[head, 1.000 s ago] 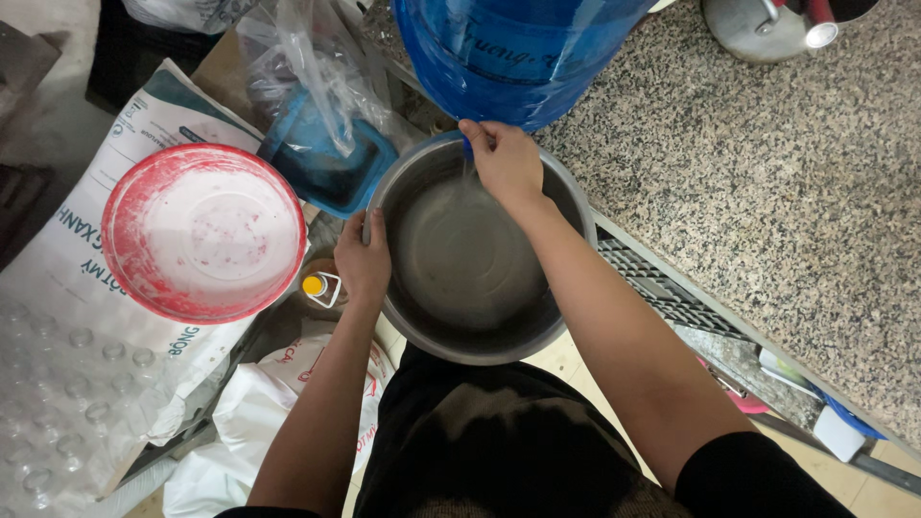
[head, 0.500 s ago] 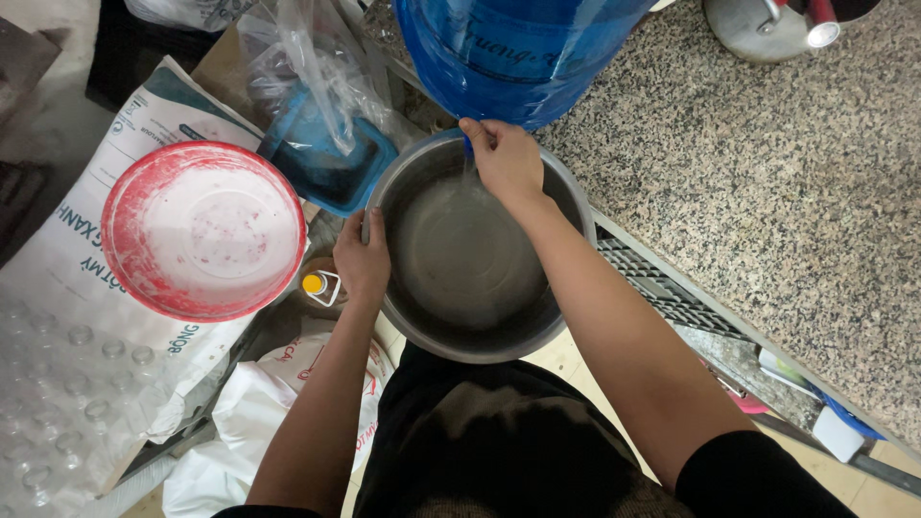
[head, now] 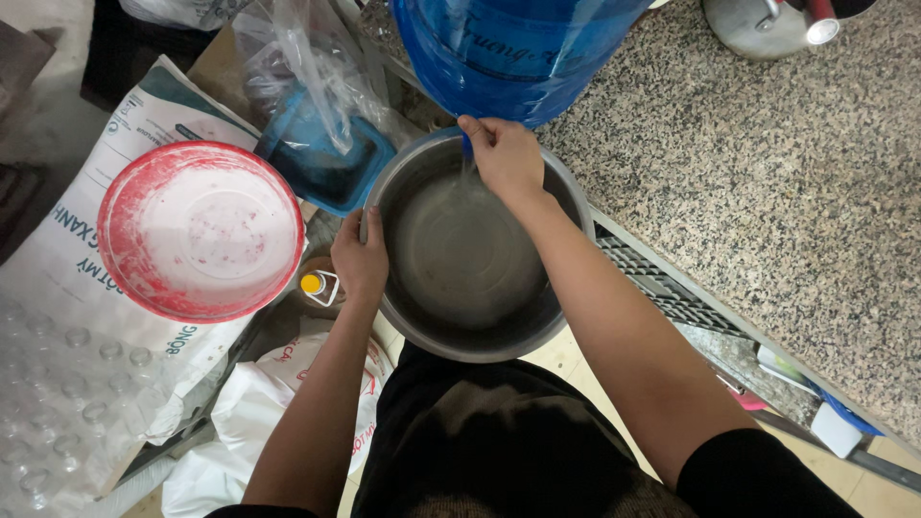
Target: The person washes a scoop, then transfers a tan liquid from a large bowl into a pot through a sieve before rinsing the bowl at a tap.
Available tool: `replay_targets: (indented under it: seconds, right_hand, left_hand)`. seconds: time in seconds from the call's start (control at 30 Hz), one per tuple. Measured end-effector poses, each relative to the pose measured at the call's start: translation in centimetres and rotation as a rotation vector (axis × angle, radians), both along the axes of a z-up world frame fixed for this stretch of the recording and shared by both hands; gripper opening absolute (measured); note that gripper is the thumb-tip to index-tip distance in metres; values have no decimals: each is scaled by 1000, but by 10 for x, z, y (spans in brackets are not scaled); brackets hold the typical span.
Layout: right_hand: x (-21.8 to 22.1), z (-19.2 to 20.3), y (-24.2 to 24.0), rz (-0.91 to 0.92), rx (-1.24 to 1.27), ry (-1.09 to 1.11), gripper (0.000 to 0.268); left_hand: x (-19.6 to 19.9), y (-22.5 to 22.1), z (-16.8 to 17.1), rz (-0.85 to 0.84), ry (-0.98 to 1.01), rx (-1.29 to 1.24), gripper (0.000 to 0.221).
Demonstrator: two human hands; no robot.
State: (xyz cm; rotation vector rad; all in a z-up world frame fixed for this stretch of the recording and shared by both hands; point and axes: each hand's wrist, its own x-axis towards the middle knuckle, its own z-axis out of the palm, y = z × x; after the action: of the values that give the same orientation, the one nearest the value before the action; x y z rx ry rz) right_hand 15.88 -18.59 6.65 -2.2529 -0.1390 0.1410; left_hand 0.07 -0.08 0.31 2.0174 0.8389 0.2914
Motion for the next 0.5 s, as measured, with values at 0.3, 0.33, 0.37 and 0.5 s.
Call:
replay_targets:
  seconds: [0.3, 0.33, 0.37, 0.5]
  right_hand:
    - [2, -3, 0, -2, 6, -49, 52]
    - [2, -3, 0, -8, 9, -50, 51]
    - [2, -4, 0, -13, 11, -51, 51]
    - [2, -5, 0, -1, -1, -59, 52]
  left_hand:
    - [0, 0, 2, -4, -31, 40, 43]
    - [0, 0, 2, 3, -11, 28, 43]
    - [1, -1, 3, 1, -14, 33, 44]
    - [0, 0, 2, 0, -17, 47, 44]
